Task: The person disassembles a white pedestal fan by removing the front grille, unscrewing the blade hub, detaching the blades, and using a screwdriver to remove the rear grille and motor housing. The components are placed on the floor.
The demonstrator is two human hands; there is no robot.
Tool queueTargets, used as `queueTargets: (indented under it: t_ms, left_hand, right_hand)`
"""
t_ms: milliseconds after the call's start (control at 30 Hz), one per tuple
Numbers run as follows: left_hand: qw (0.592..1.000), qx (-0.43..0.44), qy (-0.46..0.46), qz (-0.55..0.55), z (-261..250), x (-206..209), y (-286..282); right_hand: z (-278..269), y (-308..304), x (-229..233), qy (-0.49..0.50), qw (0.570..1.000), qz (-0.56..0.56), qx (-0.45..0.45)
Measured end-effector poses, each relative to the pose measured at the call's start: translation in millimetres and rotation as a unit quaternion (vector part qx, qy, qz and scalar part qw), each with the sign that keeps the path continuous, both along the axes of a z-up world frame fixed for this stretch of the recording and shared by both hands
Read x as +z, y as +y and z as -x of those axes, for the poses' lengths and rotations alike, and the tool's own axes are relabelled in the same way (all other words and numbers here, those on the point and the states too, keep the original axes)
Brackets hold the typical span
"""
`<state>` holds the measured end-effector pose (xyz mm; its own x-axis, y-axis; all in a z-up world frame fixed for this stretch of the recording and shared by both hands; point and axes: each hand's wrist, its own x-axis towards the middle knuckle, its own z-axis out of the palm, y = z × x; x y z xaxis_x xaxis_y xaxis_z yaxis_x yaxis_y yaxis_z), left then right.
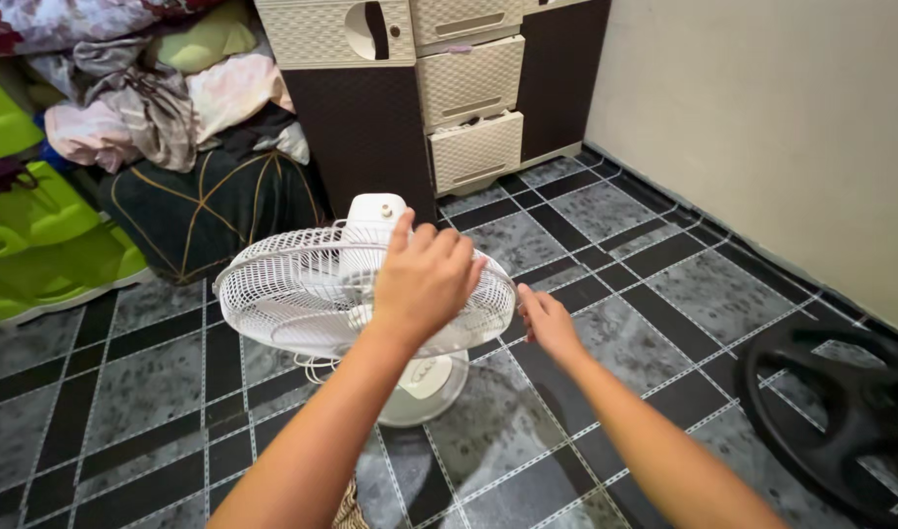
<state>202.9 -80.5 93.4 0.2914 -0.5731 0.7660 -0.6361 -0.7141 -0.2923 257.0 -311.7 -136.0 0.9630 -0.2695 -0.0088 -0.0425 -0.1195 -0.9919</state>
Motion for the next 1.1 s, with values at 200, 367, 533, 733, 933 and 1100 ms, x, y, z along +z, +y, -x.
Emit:
queueTargets:
  t_ms: [200,367,533,733,933,1100]
  left_hand:
    - [0.998,-0.010,-0.055,0.038,2.2,7.3,17.5]
    - [0.999,0.036,-0.007,0.003,0.0,5.9,23.3]
    - [0.999,0.031,-0.011,0.008,-1.5,7.9,26.5]
    - [1.000,0.025,-0.005,0.007,-1.3,6.4,24.8]
    - [0.999,0.040,0.006,0.006,-0.4,3.7,18.9]
    - [0.999,0.034,-0.002,0.023,-3.4,5.7,14.2]
  right_hand:
    - [3.9,5.0,15.2,-0.213,0.954,0.210,0.035]
    - [11.9,5.5,25.0,-0.144,0.964,0.214,0.068]
    - [14.2,8.1,28.9,-0.146,0.963,0.216,0.070]
    - [11.3,7.1,15.5,-0.103,0.984,0.121,0.077]
    - [1.5,5.3,15.7,-0.030,0.988,0.142,0.051]
    - [1.0,9.5,13.2,-0.033,0.996,0.050,0.071]
